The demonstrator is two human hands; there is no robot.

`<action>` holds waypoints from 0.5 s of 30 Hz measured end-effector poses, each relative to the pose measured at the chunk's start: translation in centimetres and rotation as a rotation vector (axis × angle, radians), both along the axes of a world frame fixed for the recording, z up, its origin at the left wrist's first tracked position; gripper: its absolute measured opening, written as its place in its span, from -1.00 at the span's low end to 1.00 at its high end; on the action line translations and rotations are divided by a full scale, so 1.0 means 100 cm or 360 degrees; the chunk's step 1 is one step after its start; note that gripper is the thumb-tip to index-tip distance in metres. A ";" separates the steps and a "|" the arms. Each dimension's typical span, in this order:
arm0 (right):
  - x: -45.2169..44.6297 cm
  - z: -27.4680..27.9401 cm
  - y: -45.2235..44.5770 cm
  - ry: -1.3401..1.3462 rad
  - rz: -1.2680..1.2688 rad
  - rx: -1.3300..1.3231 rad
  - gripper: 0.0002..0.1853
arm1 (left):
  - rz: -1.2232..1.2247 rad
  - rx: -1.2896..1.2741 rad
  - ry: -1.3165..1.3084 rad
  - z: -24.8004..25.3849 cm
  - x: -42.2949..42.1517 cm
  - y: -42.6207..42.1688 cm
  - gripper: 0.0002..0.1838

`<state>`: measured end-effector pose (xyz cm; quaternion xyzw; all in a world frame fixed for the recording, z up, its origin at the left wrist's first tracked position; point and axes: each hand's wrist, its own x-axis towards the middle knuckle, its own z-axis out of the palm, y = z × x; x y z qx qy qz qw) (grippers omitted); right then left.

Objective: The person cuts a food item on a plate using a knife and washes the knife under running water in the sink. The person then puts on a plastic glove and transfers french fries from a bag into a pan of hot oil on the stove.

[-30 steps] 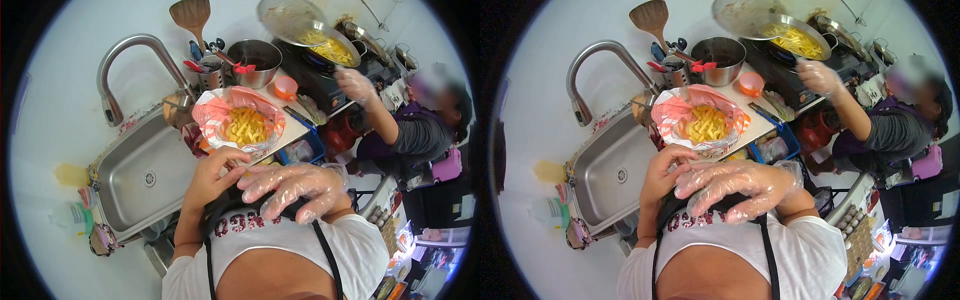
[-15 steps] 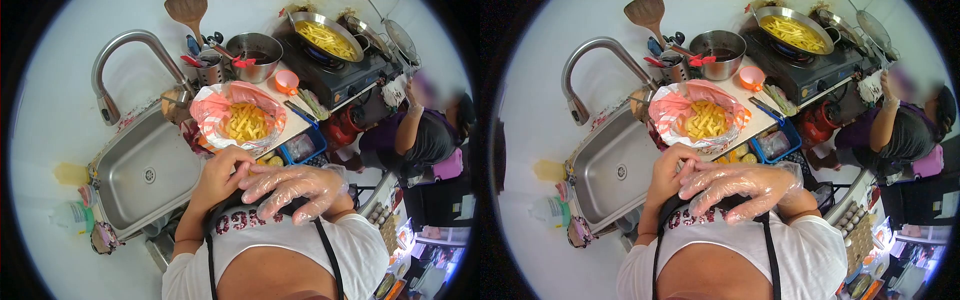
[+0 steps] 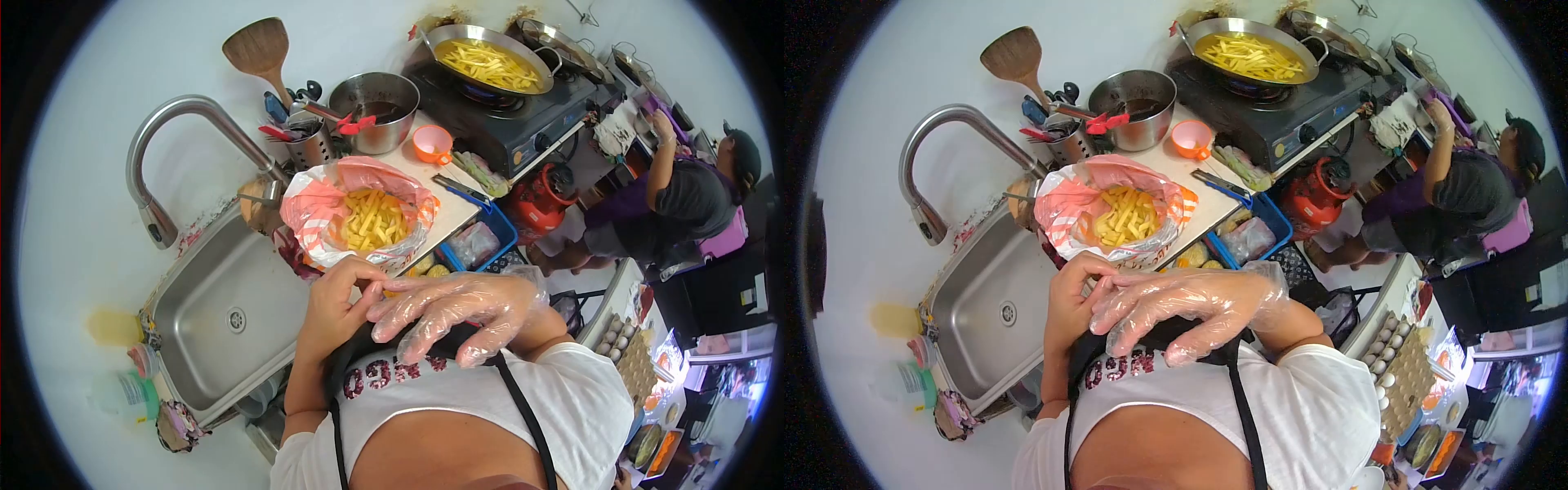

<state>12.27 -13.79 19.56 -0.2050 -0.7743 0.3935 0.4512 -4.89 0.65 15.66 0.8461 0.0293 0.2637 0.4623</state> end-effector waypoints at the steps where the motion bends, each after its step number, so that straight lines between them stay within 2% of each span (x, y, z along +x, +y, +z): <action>1: 0.000 -0.002 0.001 0.0007 -0.0004 0.0008 -0.59 | 0.0058 -0.0066 0.0005 -0.001 0.001 -0.001 -0.89; 4: -0.001 -0.005 0.001 -0.0044 -0.0090 0.0061 -0.59 | 0.0211 -0.0342 0.0004 -0.013 0.007 -0.005 -0.90; 10: 0.010 0.009 -0.011 -0.0094 -0.0126 0.0070 -0.59 | 0.0105 -0.0600 0.0000 -0.005 0.011 -0.008 -0.86; 13: 0.009 0.005 -0.008 0.0069 -0.0078 0.0051 -0.58 | -0.0032 -0.0192 0.0047 0.001 0.011 -0.002 -0.81; 15: 0.007 0.003 -0.006 0.0091 -0.0041 -0.0016 -0.58 | -0.0055 -0.0070 0.0024 -0.010 0.011 0.005 -0.72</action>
